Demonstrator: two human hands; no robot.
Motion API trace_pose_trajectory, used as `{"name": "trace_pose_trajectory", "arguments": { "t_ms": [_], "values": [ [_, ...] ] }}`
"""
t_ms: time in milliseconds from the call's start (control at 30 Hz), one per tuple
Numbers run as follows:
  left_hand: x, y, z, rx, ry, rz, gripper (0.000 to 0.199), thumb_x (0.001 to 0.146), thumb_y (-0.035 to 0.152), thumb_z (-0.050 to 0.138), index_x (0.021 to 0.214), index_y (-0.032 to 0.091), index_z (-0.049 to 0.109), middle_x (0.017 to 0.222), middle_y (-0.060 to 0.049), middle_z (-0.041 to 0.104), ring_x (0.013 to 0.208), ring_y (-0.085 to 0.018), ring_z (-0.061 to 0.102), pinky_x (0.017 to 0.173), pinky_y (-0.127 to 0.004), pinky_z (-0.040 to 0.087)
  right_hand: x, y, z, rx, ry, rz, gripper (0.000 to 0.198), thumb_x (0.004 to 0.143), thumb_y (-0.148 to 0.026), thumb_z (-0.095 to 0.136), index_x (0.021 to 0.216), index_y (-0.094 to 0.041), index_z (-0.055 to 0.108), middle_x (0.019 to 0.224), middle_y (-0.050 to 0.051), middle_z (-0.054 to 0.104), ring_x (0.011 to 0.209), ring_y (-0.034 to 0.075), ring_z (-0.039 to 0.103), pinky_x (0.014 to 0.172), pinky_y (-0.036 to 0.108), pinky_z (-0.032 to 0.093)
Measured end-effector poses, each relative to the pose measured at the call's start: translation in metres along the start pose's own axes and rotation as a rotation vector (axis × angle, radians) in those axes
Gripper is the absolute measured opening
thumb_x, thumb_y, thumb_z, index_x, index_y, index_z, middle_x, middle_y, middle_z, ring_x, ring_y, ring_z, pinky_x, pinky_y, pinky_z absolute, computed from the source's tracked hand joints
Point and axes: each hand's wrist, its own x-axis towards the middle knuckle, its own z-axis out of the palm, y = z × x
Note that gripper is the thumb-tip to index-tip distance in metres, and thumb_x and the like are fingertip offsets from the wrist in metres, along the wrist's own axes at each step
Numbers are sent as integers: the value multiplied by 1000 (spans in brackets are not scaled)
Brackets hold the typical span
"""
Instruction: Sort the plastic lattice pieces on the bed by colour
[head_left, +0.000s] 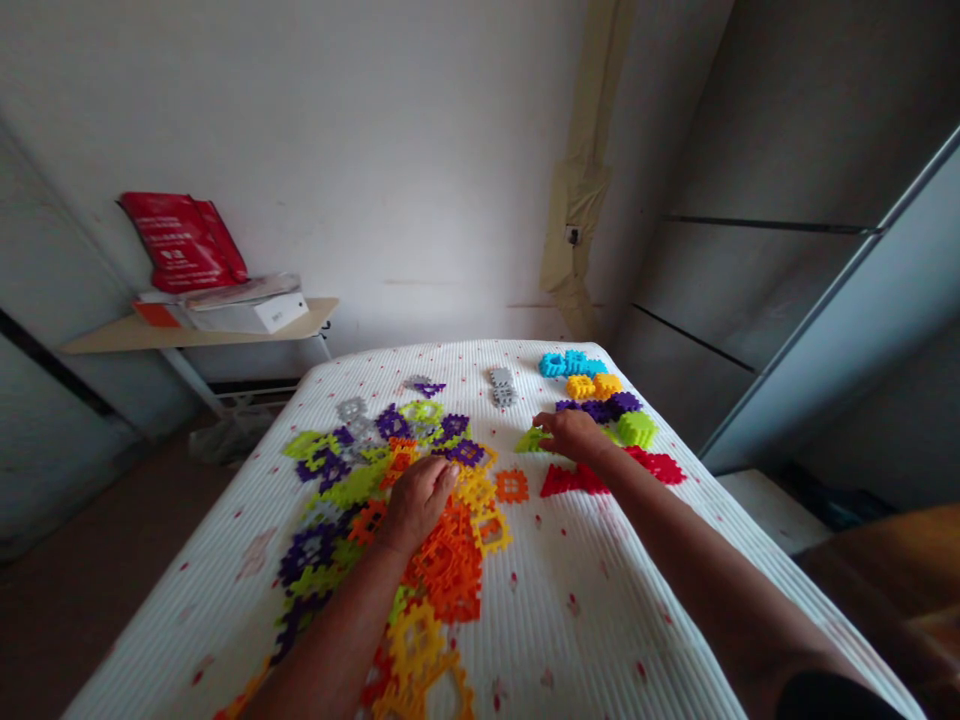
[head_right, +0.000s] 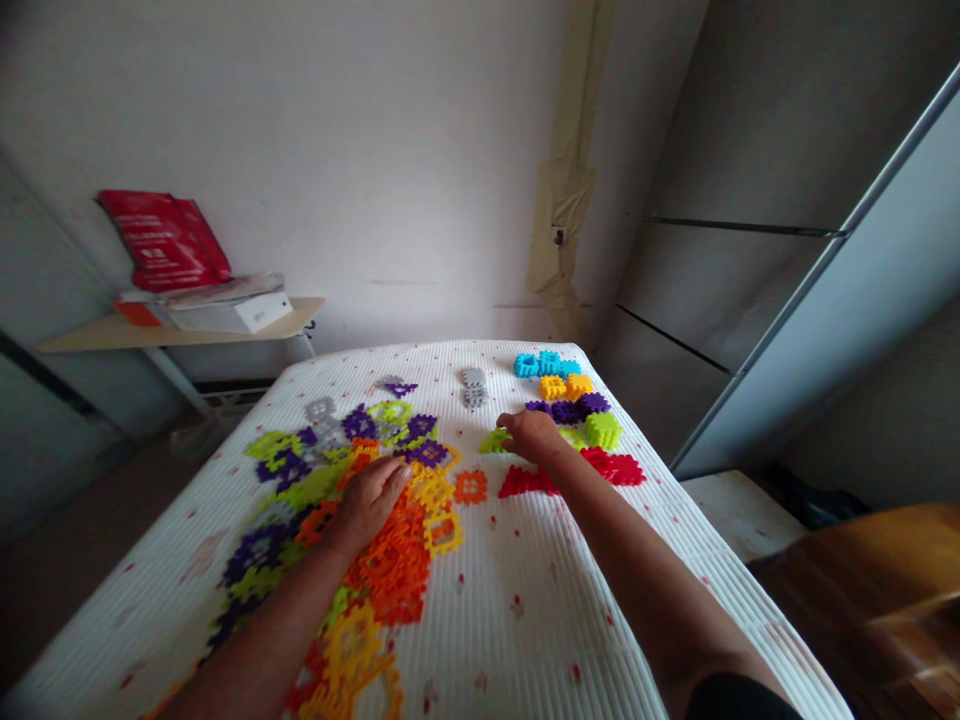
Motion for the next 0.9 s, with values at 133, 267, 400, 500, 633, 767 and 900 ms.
{"name": "trace_pose_trajectory", "arguments": {
  "t_ms": [133,267,400,500,633,767,900],
  "values": [
    [0,-1,1,-25,6,-13,26,84,32,38,69,20,54,70,-2,57,69,-15,52,67,-26,40,0,-1,0,-19,-7,-6,34,80,-32,57,112,-22,59,88,9,69,80,22,65,65,26,43],
    [0,0,1,-55,3,-33,28,85,34,37,68,20,54,70,-3,56,70,-16,52,68,-27,39,1,-2,2,-33,-11,-17,32,80,-32,57,111,-23,60,87,9,69,79,22,65,65,26,43],
    [0,2,0,-85,9,-47,29,84,35,39,63,20,52,65,-1,53,66,-15,50,66,-27,38,0,-3,3,-45,-7,-26,31,81,-32,57,110,-23,60,86,10,68,79,22,64,66,27,43],
    [0,4,-2,-141,33,-68,27,82,35,42,62,20,54,66,-1,55,67,-15,51,68,-27,39,-3,-5,-2,-61,6,-26,35,79,-32,59,113,-23,58,88,10,68,80,24,64,66,29,43],
    [1,6,-3,-255,95,-137,28,80,37,45,61,19,55,63,-1,56,65,-15,53,65,-27,40,-13,-19,-18,-37,103,-23,38,80,-32,57,117,-21,55,98,10,67,86,24,63,68,29,44],
    [8,7,-9,-403,228,-259,34,81,43,39,68,18,58,60,-1,58,60,-14,56,60,-26,44,-26,-54,-23,101,99,-126,32,82,-29,53,112,-21,57,101,9,66,89,21,62,73,27,44],
    [21,6,-24,-508,374,-362,44,82,48,29,75,15,57,60,-3,58,55,-13,56,55,-26,45,-32,-94,-7,237,95,-306,32,83,-28,52,114,-19,55,108,9,63,95,21,59,78,27,44]
  ]
}}
